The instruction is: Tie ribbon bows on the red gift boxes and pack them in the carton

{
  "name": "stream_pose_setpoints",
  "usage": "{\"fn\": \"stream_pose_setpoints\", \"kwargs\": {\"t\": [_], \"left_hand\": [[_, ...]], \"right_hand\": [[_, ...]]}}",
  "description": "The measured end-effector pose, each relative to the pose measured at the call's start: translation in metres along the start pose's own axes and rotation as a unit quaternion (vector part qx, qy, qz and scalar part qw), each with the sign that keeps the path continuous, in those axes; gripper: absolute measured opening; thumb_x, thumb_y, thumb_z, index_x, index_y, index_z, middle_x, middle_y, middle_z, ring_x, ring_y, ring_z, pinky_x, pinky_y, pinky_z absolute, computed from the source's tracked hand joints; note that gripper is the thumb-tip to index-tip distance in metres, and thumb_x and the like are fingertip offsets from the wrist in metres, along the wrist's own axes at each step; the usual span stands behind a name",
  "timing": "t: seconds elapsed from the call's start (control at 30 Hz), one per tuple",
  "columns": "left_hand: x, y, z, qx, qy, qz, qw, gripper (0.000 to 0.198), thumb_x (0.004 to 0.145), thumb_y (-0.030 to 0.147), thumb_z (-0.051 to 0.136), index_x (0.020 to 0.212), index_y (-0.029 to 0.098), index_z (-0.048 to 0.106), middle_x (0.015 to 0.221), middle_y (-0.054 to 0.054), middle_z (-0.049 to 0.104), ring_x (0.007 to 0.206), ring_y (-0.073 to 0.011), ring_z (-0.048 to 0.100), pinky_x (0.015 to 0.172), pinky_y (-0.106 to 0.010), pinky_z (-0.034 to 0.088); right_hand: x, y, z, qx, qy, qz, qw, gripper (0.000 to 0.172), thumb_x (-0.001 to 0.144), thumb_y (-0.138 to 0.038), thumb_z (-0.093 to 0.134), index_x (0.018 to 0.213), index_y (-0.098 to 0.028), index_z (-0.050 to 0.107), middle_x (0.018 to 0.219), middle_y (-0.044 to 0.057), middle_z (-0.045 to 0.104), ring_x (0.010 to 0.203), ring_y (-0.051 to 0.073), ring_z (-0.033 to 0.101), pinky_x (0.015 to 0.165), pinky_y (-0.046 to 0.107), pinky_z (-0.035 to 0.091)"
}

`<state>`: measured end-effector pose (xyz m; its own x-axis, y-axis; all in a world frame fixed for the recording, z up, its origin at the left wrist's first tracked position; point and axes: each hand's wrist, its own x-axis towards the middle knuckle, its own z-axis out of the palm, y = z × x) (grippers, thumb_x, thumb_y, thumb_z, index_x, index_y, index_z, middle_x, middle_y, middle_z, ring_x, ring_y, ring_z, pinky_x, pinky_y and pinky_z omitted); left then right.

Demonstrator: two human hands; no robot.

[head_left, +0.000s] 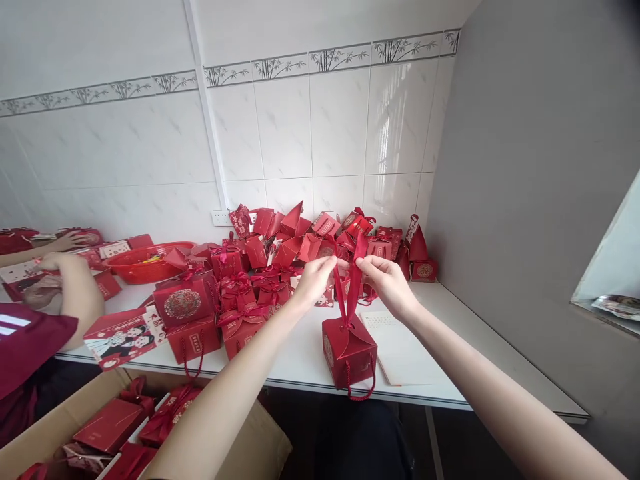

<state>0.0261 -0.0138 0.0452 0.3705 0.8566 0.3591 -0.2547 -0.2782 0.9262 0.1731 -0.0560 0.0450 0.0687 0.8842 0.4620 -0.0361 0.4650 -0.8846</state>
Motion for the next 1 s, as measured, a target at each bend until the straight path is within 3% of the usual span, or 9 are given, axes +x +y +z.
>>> {"fn": "stream_pose_setpoints", "kwargs": {"t": [0.07, 0.17, 0.27, 0.4, 0.5, 0.6, 0.7, 0.87, 1.0], "left_hand": [[-0.003, -0.003, -0.008, -0.077, 0.008, -0.011, 0.997, 0.023, 0.081, 0.03, 0.052, 0.066, 0.014, 0.057, 0.063, -0.001, 0.056, 0.06, -0.0118, 0.055, 0.065, -0.027, 0.046], [-0.014, -0.01, -0.029, -0.144, 0.003, -0.06, 0.988, 0.027, 0.08, 0.029, 0.051, 0.057, 0.015, 0.047, 0.053, 0.003, 0.045, 0.043, -0.0064, 0.041, 0.048, -0.022, 0.037], [-0.029, -0.023, -0.051, -0.089, -0.011, -0.114, 0.989, 0.031, 0.08, 0.031, 0.051, 0.055, 0.015, 0.043, 0.05, 0.004, 0.039, 0.04, -0.0049, 0.035, 0.043, -0.02, 0.029], [-0.048, -0.044, -0.064, -0.011, -0.046, -0.152, 0.987, 0.029, 0.077, 0.035, 0.056, 0.059, 0.012, 0.05, 0.054, 0.001, 0.048, 0.043, -0.0062, 0.04, 0.044, -0.021, 0.029], [-0.054, -0.055, -0.064, 0.027, -0.083, -0.173, 0.981, 0.04, 0.076, 0.051, 0.053, 0.065, 0.012, 0.054, 0.06, -0.003, 0.055, 0.05, -0.0098, 0.047, 0.049, -0.024, 0.035], [-0.055, -0.062, -0.061, 0.049, -0.098, -0.199, 0.974, 0.055, 0.073, 0.067, 0.041, 0.066, 0.014, 0.053, 0.063, -0.003, 0.057, 0.054, -0.0125, 0.052, 0.058, -0.028, 0.042], [-0.057, -0.071, -0.06, 0.148, -0.079, -0.203, 0.965, 0.057, 0.07, 0.071, 0.042, 0.068, 0.015, 0.052, 0.066, -0.001, 0.055, 0.057, -0.0134, 0.052, 0.062, -0.029, 0.042], [-0.069, -0.09, -0.057, 0.327, -0.063, -0.196, 0.922, 0.052, 0.067, 0.067, 0.053, 0.074, 0.016, 0.055, 0.075, -0.001, 0.058, 0.074, -0.0178, 0.053, 0.066, -0.028, 0.039], [-0.077, -0.096, -0.05, 0.239, -0.071, -0.238, 0.939, 0.056, 0.068, 0.068, 0.051, 0.076, 0.013, 0.06, 0.077, -0.004, 0.061, 0.076, -0.0191, 0.056, 0.068, -0.029, 0.042]], "right_hand": [[-0.006, 0.005, -0.011, 0.06, -0.018, 0.029, 0.998, 0.035, 0.063, -0.049, 0.069, 0.059, -0.02, 0.051, 0.058, -0.002, 0.05, 0.052, 0.011, 0.049, 0.051, 0.026, 0.04], [-0.019, 0.016, -0.038, 0.062, -0.053, 0.115, 0.99, 0.034, 0.064, -0.049, 0.066, 0.059, -0.02, 0.049, 0.051, -0.001, 0.049, 0.046, 0.012, 0.047, 0.045, 0.027, 0.037], [-0.032, 0.032, -0.067, -0.021, -0.096, 0.182, 0.978, 0.042, 0.069, -0.057, 0.06, 0.055, -0.019, 0.048, 0.043, -0.003, 0.042, 0.039, 0.01, 0.039, 0.04, 0.024, 0.026], [-0.042, 0.051, -0.087, -0.187, -0.119, 0.241, 0.945, 0.056, 0.075, -0.07, 0.043, 0.061, -0.017, 0.054, 0.036, -0.008, 0.027, 0.035, 0.005, 0.024, 0.039, 0.021, 0.017], [-0.042, 0.057, -0.082, -0.272, -0.123, 0.225, 0.928, 0.056, 0.076, -0.07, 0.041, 0.07, -0.017, 0.058, 0.041, -0.005, 0.037, 0.041, 0.008, 0.035, 0.039, 0.02, 0.025], [-0.04, 0.058, -0.068, -0.268, -0.151, 0.196, 0.931, 0.049, 0.076, -0.064, 0.049, 0.089, -0.018, 0.061, 0.076, 0.006, 0.059, 0.071, 0.017, 0.056, 0.042, 0.021, 0.037], [-0.037, 0.064, -0.056, -0.229, -0.191, 0.187, 0.936, 0.044, 0.078, -0.058, 0.051, 0.094, -0.019, 0.06, 0.099, 0.009, 0.061, 0.088, 0.02, 0.056, 0.057, 0.025, 0.046], [-0.038, 0.08, -0.047, -0.186, -0.192, 0.233, 0.935, 0.037, 0.072, -0.052, 0.064, 0.088, -0.019, 0.058, 0.075, 0.001, 0.062, 0.068, 0.014, 0.057, 0.062, 0.027, 0.043], [-0.041, 0.093, -0.051, -0.071, -0.156, 0.291, 0.941, 0.035, 0.062, -0.045, 0.075, 0.067, -0.017, 0.056, 0.06, -0.002, 0.057, 0.053, 0.009, 0.051, 0.053, 0.023, 0.041]]}}
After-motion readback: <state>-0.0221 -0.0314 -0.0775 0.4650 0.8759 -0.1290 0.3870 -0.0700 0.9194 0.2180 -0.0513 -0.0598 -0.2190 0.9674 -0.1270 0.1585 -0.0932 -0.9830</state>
